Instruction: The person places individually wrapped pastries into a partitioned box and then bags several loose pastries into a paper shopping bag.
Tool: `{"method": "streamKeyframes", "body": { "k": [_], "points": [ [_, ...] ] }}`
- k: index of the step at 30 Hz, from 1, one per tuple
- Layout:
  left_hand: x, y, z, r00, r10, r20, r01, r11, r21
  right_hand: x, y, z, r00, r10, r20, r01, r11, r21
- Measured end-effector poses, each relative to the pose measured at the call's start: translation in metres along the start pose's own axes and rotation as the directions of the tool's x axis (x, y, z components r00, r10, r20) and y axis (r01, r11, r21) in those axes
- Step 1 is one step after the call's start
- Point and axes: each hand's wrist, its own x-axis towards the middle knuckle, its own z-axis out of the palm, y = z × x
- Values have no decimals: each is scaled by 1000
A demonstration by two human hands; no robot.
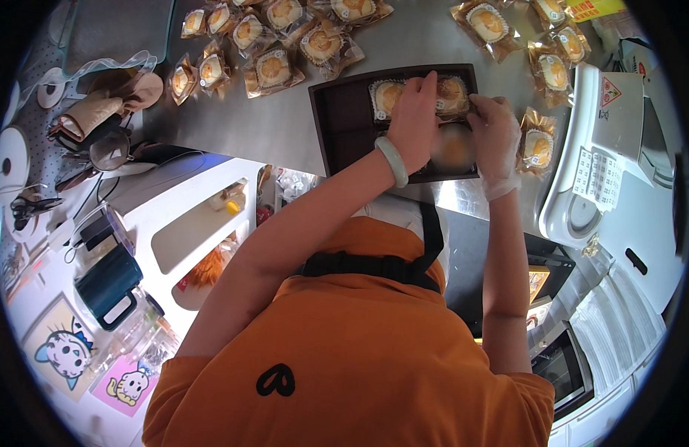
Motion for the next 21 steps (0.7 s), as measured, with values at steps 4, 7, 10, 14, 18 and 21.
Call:
{"method": "streamKeyframes", "body": {
  "k": [4, 7, 10, 14, 18, 21],
  "points": [
    [6, 6, -3, 994, -53, 91, 54, 999, 1, 2, 2, -1, 998, 35, 57, -38, 998, 52],
    [6, 5, -5, 995, -14, 94, 15, 1000, -7, 2, 3, 1, 999, 28, 34, -32, 995, 99],
    [6, 4, -4, 996, 19, 91, -20, 1000, 14, 1, 8, 2, 997, -75, 5, 75, 995, 66],
    [4, 3, -4, 992, 16, 123, -25, 997, 69, 10, 14, -3, 973, -221, 65, 222, 975, -8],
    [4, 0, 5, 985, 162, 58, -172, 939, 297, 22, 14, -6, 958, -216, 191, 224, 974, -22],
    [7, 3, 8, 996, 68, 56, -84, 936, 343, 27, 15, -3, 959, -193, 207, 206, 977, -46]
  ]
}}
